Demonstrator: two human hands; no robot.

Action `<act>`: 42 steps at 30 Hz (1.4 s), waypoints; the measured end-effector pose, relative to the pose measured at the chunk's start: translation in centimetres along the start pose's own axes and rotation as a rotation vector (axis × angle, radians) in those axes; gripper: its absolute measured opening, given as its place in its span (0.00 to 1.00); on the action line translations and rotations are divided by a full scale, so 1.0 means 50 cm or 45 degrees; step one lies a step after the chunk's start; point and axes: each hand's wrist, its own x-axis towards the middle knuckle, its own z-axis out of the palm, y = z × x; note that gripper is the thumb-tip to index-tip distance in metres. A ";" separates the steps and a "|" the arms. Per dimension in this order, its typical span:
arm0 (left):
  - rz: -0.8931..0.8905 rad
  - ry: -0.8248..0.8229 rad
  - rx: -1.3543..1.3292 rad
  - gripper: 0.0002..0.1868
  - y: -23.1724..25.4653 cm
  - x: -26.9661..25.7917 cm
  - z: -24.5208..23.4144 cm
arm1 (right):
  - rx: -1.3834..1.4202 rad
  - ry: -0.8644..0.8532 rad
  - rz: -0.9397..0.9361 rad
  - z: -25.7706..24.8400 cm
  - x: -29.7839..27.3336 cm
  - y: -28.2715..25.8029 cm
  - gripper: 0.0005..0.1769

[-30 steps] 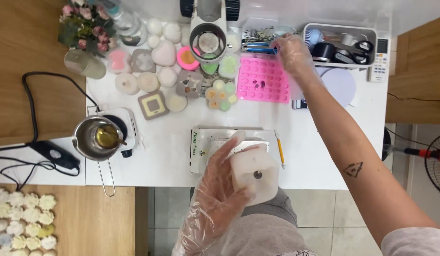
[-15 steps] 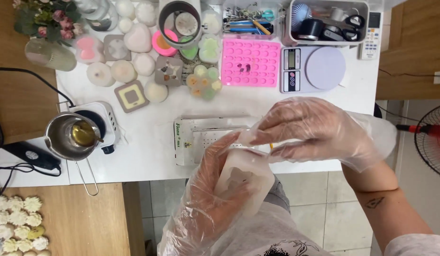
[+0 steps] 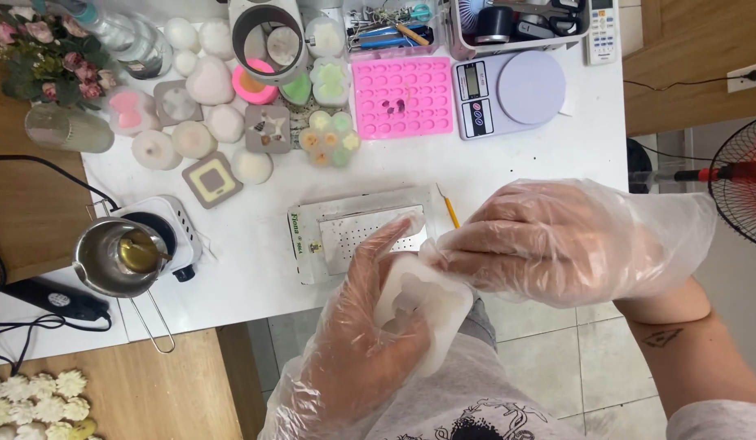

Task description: Preparing a silicone candle mold by using an awl to thread a wick through the bottom.

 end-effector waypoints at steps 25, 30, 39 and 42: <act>-0.140 -0.144 0.390 0.51 0.040 -0.010 -0.007 | 0.088 0.027 0.303 -0.033 -0.012 -0.090 0.19; -0.090 -0.158 0.436 0.50 0.045 -0.008 -0.006 | -0.040 0.091 -0.023 -0.044 -0.014 -0.056 0.15; 0.369 -0.189 0.382 0.46 0.012 -0.014 0.011 | 0.368 -0.014 0.439 -0.032 -0.045 -0.058 0.20; 0.551 -0.284 0.391 0.44 0.030 -0.013 0.019 | 0.310 -0.064 0.301 -0.018 -0.043 -0.070 0.23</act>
